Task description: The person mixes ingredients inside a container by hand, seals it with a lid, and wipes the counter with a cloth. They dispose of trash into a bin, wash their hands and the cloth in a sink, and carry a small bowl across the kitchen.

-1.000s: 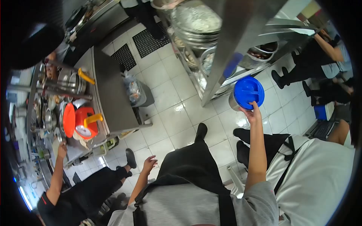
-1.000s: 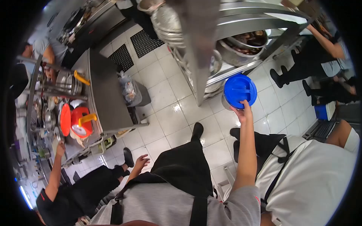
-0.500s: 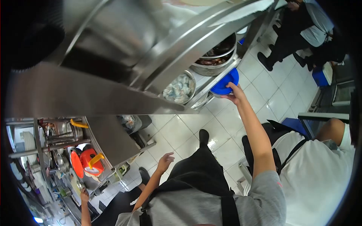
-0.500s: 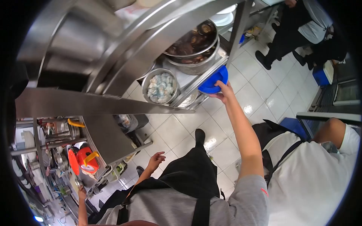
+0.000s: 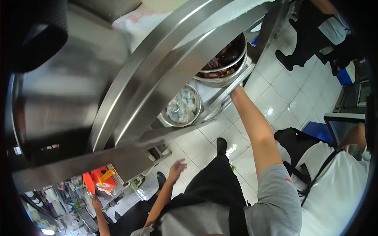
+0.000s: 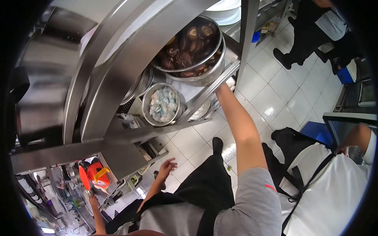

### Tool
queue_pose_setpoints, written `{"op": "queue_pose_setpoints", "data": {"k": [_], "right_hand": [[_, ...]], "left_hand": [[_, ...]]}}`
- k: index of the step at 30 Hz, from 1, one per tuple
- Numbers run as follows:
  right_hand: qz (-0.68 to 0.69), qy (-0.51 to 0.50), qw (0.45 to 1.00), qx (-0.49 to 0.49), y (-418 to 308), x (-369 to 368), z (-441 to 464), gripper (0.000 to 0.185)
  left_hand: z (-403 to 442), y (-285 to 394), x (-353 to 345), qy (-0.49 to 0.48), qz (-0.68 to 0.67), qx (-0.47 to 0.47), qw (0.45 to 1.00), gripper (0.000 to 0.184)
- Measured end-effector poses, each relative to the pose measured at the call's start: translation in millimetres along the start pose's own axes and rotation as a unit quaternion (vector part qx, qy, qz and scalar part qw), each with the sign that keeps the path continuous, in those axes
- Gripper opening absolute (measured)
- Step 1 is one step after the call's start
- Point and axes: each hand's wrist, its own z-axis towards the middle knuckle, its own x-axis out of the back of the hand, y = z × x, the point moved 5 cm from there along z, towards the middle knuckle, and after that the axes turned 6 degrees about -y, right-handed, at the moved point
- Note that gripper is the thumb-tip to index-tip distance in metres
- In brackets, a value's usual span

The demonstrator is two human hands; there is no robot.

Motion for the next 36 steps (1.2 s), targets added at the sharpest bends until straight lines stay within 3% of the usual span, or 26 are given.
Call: {"op": "queue_pose_setpoints", "data": {"k": [4, 8, 13, 15, 16, 17, 19, 24, 27, 29, 31, 33, 36], "right_hand": [[-0.019, -0.032, 0.998, 0.059, 14.8, 4.3, 13.4, 0.044], [-0.059, -0.063, 0.989, 0.119, 26.7, 6.3, 14.2, 0.043], [-0.154, -0.114, 0.95, 0.246, 31.5, -7.3, 4.2, 0.043], [-0.272, -0.071, 0.92, 0.274, 39.6, 0.3, -21.6, 0.042], [-0.349, -0.005, 0.912, 0.215, 36.9, 17.5, -47.7, 0.039], [-0.422, 0.049, 0.893, 0.147, 33.5, 34.1, -75.8, 0.037], [-0.202, 0.008, 0.973, 0.115, 47.4, 78.5, -159.7, 0.032], [-0.158, 0.09, 0.983, 0.004, 39.6, 202.8, -444.0, 0.027], [-0.313, 0.166, 0.934, 0.045, 57.9, 295.5, -596.6, 0.029], [-0.44, 0.291, 0.848, 0.043, 56.5, 332.3, -706.2, 0.03], [-0.385, 0.441, 0.809, 0.053, 77.4, 364.8, -795.4, 0.031], [-0.365, 0.569, 0.732, 0.083, 100.4, 379.3, -871.7, 0.029], [-0.287, 0.657, 0.677, 0.166, 134.2, 374.4, -958.9, 0.033]], "left_hand": [[-19.9, -62.1, 10.7, -0.013, 0.071, 0.054, 0.996, 0.042], [-37.6, -107.3, 38.1, 0.05, 0.267, 0.066, 0.96, 0.041], [-28.0, -107.6, 58.8, 0.03, 0.184, 0.132, 0.974, 0.042], [-26.2, -96.6, 62.9, 0.017, 0.171, 0.124, 0.977, 0.045], [-16.7, -81.8, 59.8, 0.004, 0.189, 0.1, 0.977, 0.045], [-7.8, -69.3, 55.0, -0.011, 0.205, 0.074, 0.976, 0.045], [15.7, -59.7, 50.1, -0.055, 0.224, 0.025, 0.973, 0.043], [66.3, -37.1, -2.8, -0.208, 0.197, -0.066, 0.956, 0.042], [69.7, -16.3, -58.1, -0.244, 0.285, -0.051, 0.926, 0.042], [52.9, -11.3, -103.4, -0.263, 0.341, -0.062, 0.901, 0.043], [34.1, -5.1, -143.9, -0.27, 0.367, -0.094, 0.885, 0.042], [5.8, -21.7, -182.7, -0.299, 0.324, -0.086, 0.894, 0.041], [-69.9, -73.5, -242.9, -0.381, 0.32, -0.06, 0.865, 0.04]]}}
